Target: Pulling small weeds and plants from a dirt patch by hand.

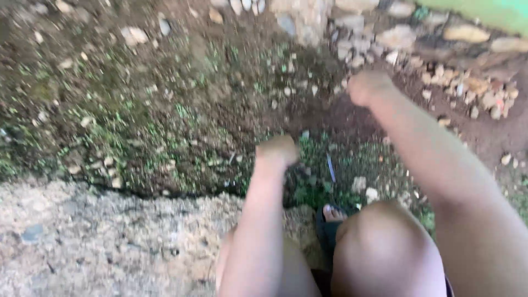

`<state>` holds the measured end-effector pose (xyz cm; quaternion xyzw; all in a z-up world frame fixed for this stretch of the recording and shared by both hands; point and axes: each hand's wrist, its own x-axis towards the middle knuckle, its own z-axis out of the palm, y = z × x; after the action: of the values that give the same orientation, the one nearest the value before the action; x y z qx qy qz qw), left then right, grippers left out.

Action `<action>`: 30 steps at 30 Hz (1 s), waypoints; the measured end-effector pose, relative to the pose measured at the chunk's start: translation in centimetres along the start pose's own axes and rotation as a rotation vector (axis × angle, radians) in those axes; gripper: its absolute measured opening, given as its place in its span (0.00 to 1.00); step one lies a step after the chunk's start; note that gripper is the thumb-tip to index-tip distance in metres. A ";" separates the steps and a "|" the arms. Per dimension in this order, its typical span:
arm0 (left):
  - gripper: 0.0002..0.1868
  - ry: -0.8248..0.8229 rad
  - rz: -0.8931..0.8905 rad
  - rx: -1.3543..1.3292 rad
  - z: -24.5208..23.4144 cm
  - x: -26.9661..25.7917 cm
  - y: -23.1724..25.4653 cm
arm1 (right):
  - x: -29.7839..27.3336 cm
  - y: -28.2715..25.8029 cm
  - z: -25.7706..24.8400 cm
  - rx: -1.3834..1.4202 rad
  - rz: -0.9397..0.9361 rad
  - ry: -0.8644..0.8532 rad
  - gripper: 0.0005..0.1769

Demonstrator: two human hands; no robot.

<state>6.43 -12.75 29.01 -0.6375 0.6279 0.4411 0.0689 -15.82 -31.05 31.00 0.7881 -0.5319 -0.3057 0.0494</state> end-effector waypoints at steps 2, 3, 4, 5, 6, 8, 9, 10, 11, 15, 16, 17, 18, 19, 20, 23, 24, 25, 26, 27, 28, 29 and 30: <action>0.21 0.003 -0.017 -0.033 0.2 0.6 -2.5 | 0.4 -0.4 2.2 -0.046 -0.048 -0.062 0.19; 0.21 0.039 -0.033 -0.061 -0.4 1.1 -3.7 | 1.1 -0.4 2.6 -0.097 -0.092 -0.091 0.19; 0.21 0.037 -0.035 -0.062 -1.8 -0.6 -3.2 | 1.7 -1.4 2.8 -0.096 -0.095 -0.093 0.19; 0.22 0.055 -0.060 -0.093 -2.7 -2.4 -2.8 | 2.2 -2.7 3.6 -0.048 -0.107 -0.088 0.19; 0.22 0.074 -0.084 -0.124 -3.7 -4.0 -2.4 | 2.6 -4.1 4.4 0.000 -0.117 -0.083 0.19; 0.24 0.061 -0.091 -0.085 -3.8 -3.8 -2.3 | 1.2 -8.5 4.5 0.040 -0.219 -0.159 0.18; 0.27 0.070 -0.083 -0.039 -4.0 -3.6 -2.3 | 0.6 -10.6 4.3 0.079 -0.304 -0.211 0.17; 0.27 0.053 -0.092 -0.041 -3.6 -3.2 -2.7 | -0.9 -12.2 5.6 0.085 -0.314 -0.226 0.17; 0.28 0.056 -0.087 -0.026 -3.5 -2.7 -2.8 | -2.1 -13.6 6.4 0.132 -0.441 -0.293 0.17; 0.33 0.028 -0.104 0.030 -2.5 -0.3 -2.4 | -7.8 -14.5 5.2 0.219 -0.673 -0.443 0.14; 0.33 0.025 -0.107 0.028 -2.6 -1.0 -1.9 | -7.9 -13.9 6.9 0.220 -0.677 -0.447 0.14; 0.31 0.024 -0.105 0.012 -2.8 -1.7 -1.3 | -7.9 -13.2 8.5 0.143 -0.692 -0.423 0.14; 0.30 0.023 -0.103 -0.005 -2.9 -2.3 -0.8 | -7.9 -12.5 10.2 0.066 -0.705 -0.398 0.14; 0.30 0.014 -0.115 -0.009 -3.1 -2.8 -0.6 | -8.0 -12.2 11.1 0.069 -0.718 -0.405 0.14; 0.30 -0.004 -0.142 0.012 -3.2 -3.2 -0.5 | -8.2 -11.9 12.1 0.076 -0.686 -0.379 0.16; 0.31 0.049 -0.219 0.008 -2.7 -2.4 -1.0 | -7.7 -11.9 17.1 0.160 -0.655 -0.381 0.20; 0.32 0.099 -0.259 -0.004 -2.6 -1.8 -1.4 | -7.2 -12.2 19.0 0.257 -0.646 -0.426 0.23; 0.32 0.110 -0.290 -0.013 -2.4 -1.9 -1.6 | -7.4 -13.4 19.9 0.248 -0.678 -0.417 0.23; 0.31 0.101 -0.341 -0.033 -2.2 -1.9 -1.8 | -7.8 -14.5 20.8 0.399 -0.664 -0.465 0.28; 0.30 0.096 -0.386 -0.058 -2.1 -1.8 -1.8 | -7.8 -15.1 21.7 0.543 -0.643 -0.514 0.32; 0.30 0.111 -0.411 -0.073 -0.9 -0.9 -3.4 | -8.1 -16.7 23.1 0.525 -0.672 -0.507 0.32; 0.30 0.127 -0.466 -0.151 0.4 -0.1 -4.8 | -8.3 -18.0 24.5 0.498 -0.650 -0.545 0.32; 0.30 0.143 -0.519 -0.230 1.7 0.6 -6.2 | -8.6 -19.2 25.9 0.469 -0.627 -0.580 0.32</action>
<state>10.87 -10.84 24.74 -0.8098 0.3931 0.4310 0.0621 -16.24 -8.94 6.01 0.7826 -0.3152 -0.3847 -0.3743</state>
